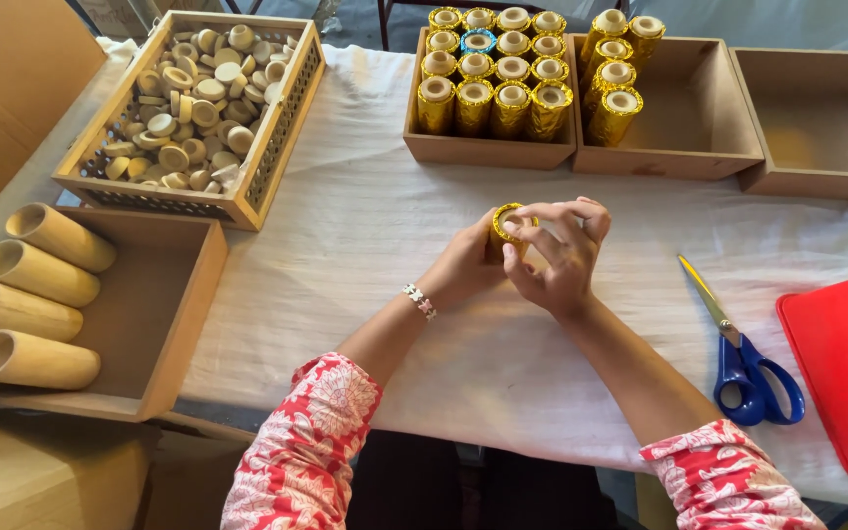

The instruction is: Wrap wooden or cardboard cylinders in gold foil paper and secure them with caps.

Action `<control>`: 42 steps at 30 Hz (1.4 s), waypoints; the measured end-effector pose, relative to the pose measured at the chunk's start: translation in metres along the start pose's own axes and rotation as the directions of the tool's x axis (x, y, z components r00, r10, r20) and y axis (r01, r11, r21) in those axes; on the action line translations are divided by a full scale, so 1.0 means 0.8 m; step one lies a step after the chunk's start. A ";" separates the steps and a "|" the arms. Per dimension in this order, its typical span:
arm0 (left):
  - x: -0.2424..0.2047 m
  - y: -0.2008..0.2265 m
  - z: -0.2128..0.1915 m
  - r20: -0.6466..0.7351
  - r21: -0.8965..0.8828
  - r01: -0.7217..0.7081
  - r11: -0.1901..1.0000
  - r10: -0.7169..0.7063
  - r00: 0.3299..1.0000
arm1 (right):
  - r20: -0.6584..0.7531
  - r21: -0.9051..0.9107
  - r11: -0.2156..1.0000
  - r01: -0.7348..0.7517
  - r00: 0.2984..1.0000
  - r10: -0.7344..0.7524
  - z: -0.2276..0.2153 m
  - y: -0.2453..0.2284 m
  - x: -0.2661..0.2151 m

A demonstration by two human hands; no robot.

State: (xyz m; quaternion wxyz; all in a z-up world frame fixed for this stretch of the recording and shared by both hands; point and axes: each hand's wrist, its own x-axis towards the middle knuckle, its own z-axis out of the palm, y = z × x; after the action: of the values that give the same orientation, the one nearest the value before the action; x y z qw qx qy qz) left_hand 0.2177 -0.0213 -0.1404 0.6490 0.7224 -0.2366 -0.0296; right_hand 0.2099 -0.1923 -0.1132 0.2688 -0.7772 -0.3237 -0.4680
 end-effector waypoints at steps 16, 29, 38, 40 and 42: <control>0.002 0.010 -0.038 0.049 0.514 -0.080 0.854 0.064 0.997 | 0.690 0.466 0.521 -0.716 0.662 0.293 -0.010 0.055 -0.004; 0.006 -0.017 -0.043 0.100 0.549 -0.211 0.809 0.187 0.977 | 0.738 0.378 0.430 -0.820 0.547 0.395 -0.003 0.071 -0.017; 0.008 -0.021 -0.043 -0.011 0.372 -0.139 0.918 0.154 0.988 | 0.247 0.683 0.422 -0.597 0.731 0.636 -0.022 0.095 -0.003; 0.008 -0.019 -0.043 -0.010 0.417 -0.124 0.901 0.141 0.990 | -0.004 0.461 0.703 -0.541 0.791 0.612 -0.031 0.112 -0.001; 0.008 -0.017 -0.042 -0.008 0.431 -0.120 0.894 0.137 0.991 | -0.059 0.407 0.731 -0.548 0.783 0.620 -0.036 0.127 0.009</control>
State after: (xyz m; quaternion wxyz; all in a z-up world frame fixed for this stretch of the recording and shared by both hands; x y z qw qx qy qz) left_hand 0.2393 0.0082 -0.1467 0.4788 0.8308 -0.2720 0.0801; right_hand 0.2732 -0.2772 -0.1066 0.5730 -0.7260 -0.1162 -0.3621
